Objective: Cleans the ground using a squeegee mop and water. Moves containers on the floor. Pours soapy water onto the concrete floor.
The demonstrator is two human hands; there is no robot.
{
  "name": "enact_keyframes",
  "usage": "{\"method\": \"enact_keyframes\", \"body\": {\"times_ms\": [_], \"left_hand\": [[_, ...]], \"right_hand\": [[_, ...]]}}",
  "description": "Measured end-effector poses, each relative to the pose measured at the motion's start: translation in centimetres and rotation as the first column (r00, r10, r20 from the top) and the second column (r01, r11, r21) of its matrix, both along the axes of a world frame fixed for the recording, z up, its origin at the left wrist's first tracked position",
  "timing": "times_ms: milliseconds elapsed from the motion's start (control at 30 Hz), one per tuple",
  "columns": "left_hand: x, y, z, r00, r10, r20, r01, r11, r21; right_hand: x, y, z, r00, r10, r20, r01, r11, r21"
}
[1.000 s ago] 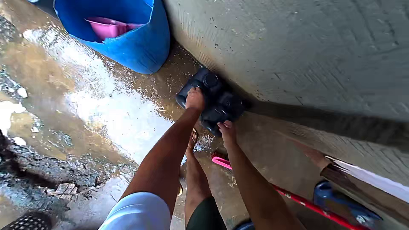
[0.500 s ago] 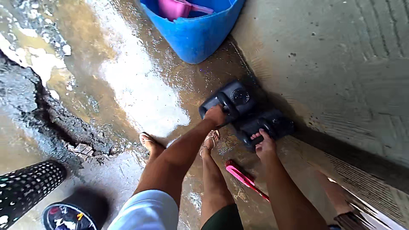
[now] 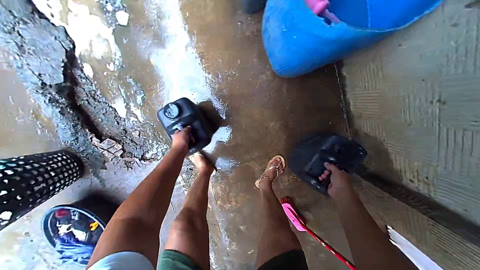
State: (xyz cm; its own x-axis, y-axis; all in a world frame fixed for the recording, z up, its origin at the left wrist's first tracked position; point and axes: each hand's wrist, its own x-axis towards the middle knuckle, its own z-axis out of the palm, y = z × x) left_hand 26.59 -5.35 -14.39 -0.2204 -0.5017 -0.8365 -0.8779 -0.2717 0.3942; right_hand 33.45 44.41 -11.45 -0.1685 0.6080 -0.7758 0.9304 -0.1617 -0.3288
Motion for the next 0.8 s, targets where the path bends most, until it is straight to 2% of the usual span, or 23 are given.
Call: {"method": "enact_keyframes", "body": {"times_ms": [67,167,233,333,433,533,600,667,800], "left_hand": [[0.3,-4.9,-0.7,0.998,0.058,-0.025,-0.059,0.998,-0.033],[0.4,-10.8,-1.5,0.991,0.128,-0.045,-0.13,0.99,-0.051],[0.3,-13.8,-1.6,0.984,0.173,-0.044,-0.175,0.984,-0.04],[0.9,-16.4,-1.8,0.979,0.203,-0.026,-0.204,0.979,-0.007],[1.6,-16.9,-2.0,0.975,0.224,-0.005,-0.224,0.974,0.018],[2.5,-16.9,-2.7,0.948,0.319,0.0,-0.318,0.944,0.087],[3.4,-16.4,-2.8,0.882,0.471,-0.007,-0.465,0.874,0.141],[3.9,-16.3,-2.6,0.773,0.634,-0.005,-0.623,0.761,0.183],[4.0,-15.8,-2.2,0.618,0.785,0.047,-0.776,0.6,0.193]], "right_hand": [[-1.6,-4.8,1.5,0.976,0.208,0.066,-0.206,0.978,-0.041],[-4.7,-12.7,2.3,0.862,0.5,0.086,-0.487,0.862,-0.137],[-7.1,-18.6,1.8,0.717,0.693,0.08,-0.67,0.716,-0.196],[-11.0,-28.0,0.5,0.424,0.905,0.038,-0.875,0.42,-0.241],[-14.3,-38.1,-0.1,0.182,0.983,-0.016,-0.96,0.174,-0.22],[-16.6,-47.1,-1.0,-0.037,0.999,-0.038,-0.986,-0.043,-0.162],[-18.1,-52.1,-1.7,-0.142,0.989,-0.045,-0.98,-0.147,-0.137],[-20.6,-56.7,-2.1,-0.281,0.96,-0.007,-0.953,-0.28,-0.12],[-22.9,-60.5,-2.7,-0.448,0.89,0.082,-0.891,-0.437,-0.121]]}}
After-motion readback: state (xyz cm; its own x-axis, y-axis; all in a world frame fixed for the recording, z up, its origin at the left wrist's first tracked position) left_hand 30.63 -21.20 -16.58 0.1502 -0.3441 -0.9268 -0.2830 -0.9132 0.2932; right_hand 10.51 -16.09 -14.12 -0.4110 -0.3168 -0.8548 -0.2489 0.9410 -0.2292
